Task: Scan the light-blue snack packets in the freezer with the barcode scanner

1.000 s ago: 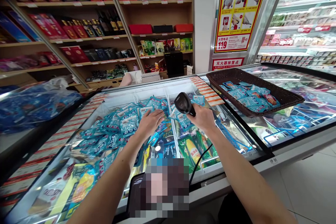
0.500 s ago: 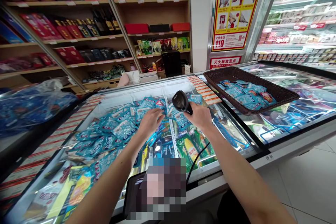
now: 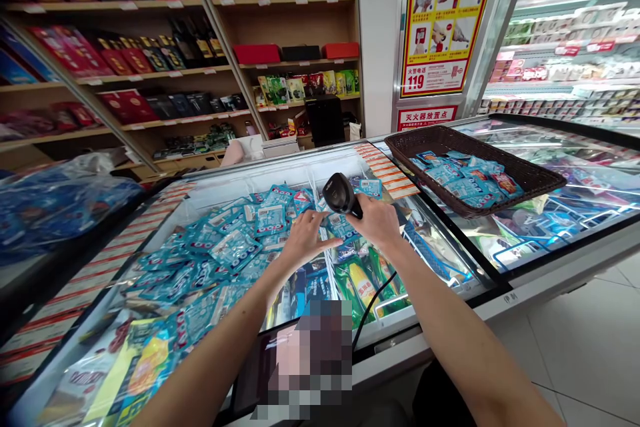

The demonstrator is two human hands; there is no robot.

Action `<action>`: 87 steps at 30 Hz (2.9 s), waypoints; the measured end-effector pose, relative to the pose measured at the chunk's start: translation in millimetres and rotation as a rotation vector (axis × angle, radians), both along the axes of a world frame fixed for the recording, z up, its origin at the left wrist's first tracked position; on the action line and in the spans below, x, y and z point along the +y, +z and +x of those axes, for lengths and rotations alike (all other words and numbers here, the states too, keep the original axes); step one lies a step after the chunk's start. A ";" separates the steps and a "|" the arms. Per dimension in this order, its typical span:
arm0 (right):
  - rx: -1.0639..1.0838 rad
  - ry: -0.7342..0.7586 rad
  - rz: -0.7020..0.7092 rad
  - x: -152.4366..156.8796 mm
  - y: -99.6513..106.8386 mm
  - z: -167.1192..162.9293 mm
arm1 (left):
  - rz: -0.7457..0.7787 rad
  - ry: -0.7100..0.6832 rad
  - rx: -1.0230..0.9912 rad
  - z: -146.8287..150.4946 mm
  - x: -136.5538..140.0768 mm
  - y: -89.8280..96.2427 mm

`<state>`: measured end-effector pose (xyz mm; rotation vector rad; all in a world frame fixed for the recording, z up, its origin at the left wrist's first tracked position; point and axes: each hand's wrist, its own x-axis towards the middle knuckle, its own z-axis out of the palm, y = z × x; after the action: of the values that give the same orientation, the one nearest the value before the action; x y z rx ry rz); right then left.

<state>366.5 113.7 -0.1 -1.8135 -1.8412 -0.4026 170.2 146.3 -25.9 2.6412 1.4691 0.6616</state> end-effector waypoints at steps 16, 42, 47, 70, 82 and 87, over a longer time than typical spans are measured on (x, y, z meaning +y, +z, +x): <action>-0.028 0.208 -0.033 -3.9 -2.9 -4.4 | -0.303 0.060 -0.918 -37.1 25.1 3.3; -0.057 0.420 -0.015 -7.8 -4.5 -5.9 | -0.271 0.104 -0.846 -38.5 24.7 -1.0; -0.055 0.426 -0.011 -8.3 -4.1 -5.7 | -0.269 0.098 -0.836 -37.9 22.3 1.0; -0.033 0.191 0.065 -2.3 -3.5 5.1 | 0.108 0.265 -0.663 -44.5 20.6 11.5; -0.053 0.109 0.021 0.6 -4.5 7.7 | 0.324 0.361 0.047 -57.2 6.0 22.6; -0.046 0.112 0.003 -0.4 -3.6 6.3 | 0.181 0.129 0.024 -31.1 5.2 12.9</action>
<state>372.8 113.3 -3.7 -1.7033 -1.9614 -0.4075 139.2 151.5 -12.9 2.7108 1.6727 0.8136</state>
